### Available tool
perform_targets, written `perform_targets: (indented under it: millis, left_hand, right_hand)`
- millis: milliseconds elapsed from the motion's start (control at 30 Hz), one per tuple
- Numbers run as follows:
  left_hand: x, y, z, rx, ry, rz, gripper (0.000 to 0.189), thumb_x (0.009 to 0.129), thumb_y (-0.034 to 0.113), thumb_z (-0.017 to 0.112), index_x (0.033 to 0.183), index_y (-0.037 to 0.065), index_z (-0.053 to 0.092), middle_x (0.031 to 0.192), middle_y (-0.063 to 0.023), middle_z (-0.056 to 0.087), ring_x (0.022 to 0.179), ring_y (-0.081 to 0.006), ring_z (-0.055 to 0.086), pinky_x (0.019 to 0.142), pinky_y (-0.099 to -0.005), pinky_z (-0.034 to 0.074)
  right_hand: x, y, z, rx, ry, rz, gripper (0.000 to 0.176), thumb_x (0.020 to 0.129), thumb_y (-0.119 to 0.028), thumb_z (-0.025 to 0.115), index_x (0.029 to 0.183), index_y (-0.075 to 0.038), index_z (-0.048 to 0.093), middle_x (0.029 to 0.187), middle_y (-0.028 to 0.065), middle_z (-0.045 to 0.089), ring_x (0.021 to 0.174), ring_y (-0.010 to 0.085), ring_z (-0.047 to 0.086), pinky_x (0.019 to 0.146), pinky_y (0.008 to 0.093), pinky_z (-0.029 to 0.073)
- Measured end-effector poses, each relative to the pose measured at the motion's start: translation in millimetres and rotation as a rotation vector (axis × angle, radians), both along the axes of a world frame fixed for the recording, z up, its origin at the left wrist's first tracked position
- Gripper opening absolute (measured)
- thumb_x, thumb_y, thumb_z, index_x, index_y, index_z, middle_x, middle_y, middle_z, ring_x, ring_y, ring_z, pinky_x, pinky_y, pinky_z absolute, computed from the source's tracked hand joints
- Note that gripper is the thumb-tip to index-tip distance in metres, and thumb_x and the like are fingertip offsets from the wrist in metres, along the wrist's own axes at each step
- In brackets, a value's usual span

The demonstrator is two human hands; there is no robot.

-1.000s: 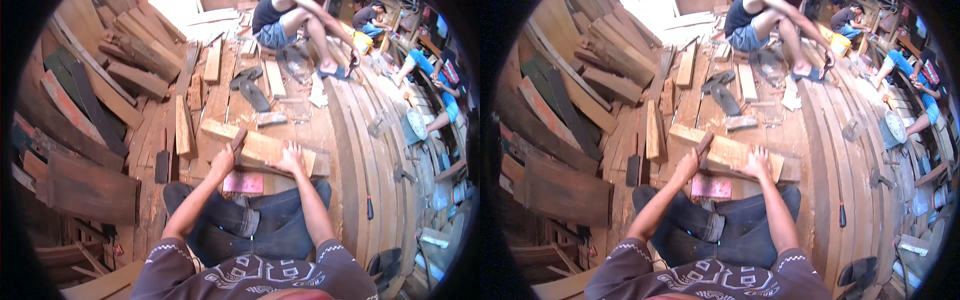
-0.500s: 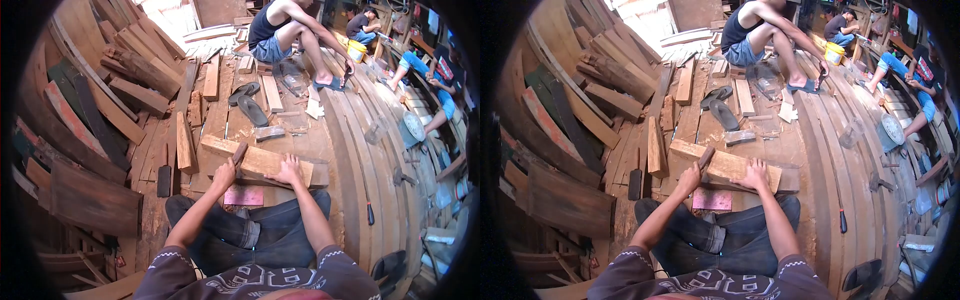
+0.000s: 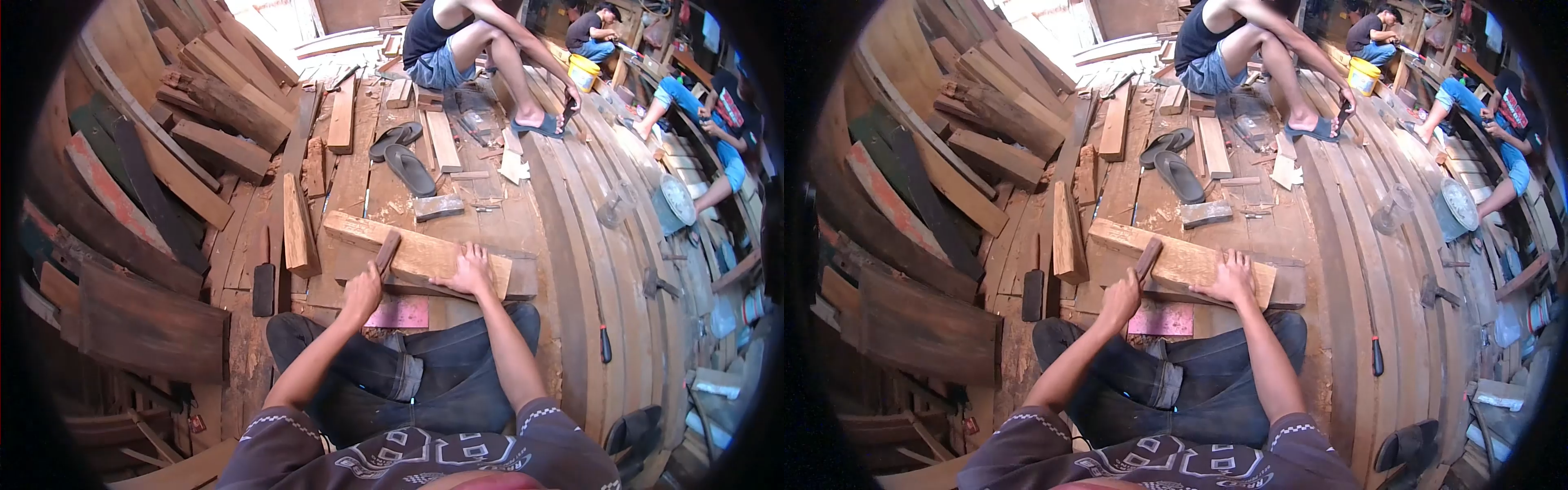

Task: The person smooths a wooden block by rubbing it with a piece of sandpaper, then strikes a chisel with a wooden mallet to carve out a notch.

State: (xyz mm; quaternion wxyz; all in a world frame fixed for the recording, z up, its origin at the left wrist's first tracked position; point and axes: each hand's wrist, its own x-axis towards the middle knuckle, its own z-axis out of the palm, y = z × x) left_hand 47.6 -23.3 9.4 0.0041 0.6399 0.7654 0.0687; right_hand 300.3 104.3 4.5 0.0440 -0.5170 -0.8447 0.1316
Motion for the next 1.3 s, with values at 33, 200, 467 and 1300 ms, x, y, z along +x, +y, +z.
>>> perform_targets:
  millis: [33, 200, 467, 1300]
  left_hand:
    - [7.6, -13.7, 12.0, -0.040, 0.008, 0.012, 0.036, 0.101, 0.024, 0.050, 0.121, -0.007, 0.050, 0.072, -0.0229, 0.070, 0.065, -0.0385, 0.072, 0.056, -0.0484, 0.058]
    - [0.1, -20.4, -18.5, 0.015, 0.046, 0.036, 0.041, 0.101, 0.029, 0.053, 0.121, -0.007, 0.050, 0.072, -0.0240, 0.070, 0.065, -0.0372, 0.072, 0.055, -0.0470, 0.059]
    - [-11.2, -14.2, -7.7, -0.040, -0.044, 0.006, 0.050, 0.105, 0.039, 0.046, 0.125, -0.006, 0.047, 0.070, -0.0254, 0.068, 0.065, -0.0447, 0.069, 0.056, -0.0538, 0.056]
    - [-47.5, 71.2, -27.0, 0.072, 0.011, -0.057, 0.042, 0.104, 0.038, 0.045, 0.126, 0.001, 0.048, 0.077, -0.0248, 0.069, 0.068, -0.0447, 0.070, 0.058, -0.0558, 0.056]
  right_hand:
    - [0.3, 2.3, 3.3, -0.008, -0.004, 0.005, 0.135, 0.060, -0.088, 0.068, 0.154, 0.003, 0.033, 0.150, 0.0285, 0.043, 0.143, 0.0413, 0.037, 0.121, 0.0540, 0.022]
    - [-2.8, 0.3, 20.2, -0.052, -0.062, 0.015, 0.134, 0.061, -0.088, 0.068, 0.154, 0.003, 0.034, 0.150, 0.0280, 0.043, 0.142, 0.0404, 0.037, 0.121, 0.0526, 0.024]
    - [-1.0, 1.1, -5.2, 0.095, 0.015, 0.006, 0.135, 0.062, -0.091, 0.063, 0.151, 0.006, 0.036, 0.146, 0.0338, 0.045, 0.140, 0.0441, 0.040, 0.120, 0.0561, 0.024]
    - [-2.3, 2.8, -3.9, 0.069, -0.024, 0.005, 0.132, 0.062, -0.087, 0.068, 0.150, 0.006, 0.037, 0.148, 0.0346, 0.041, 0.142, 0.0461, 0.037, 0.120, 0.0587, 0.023]
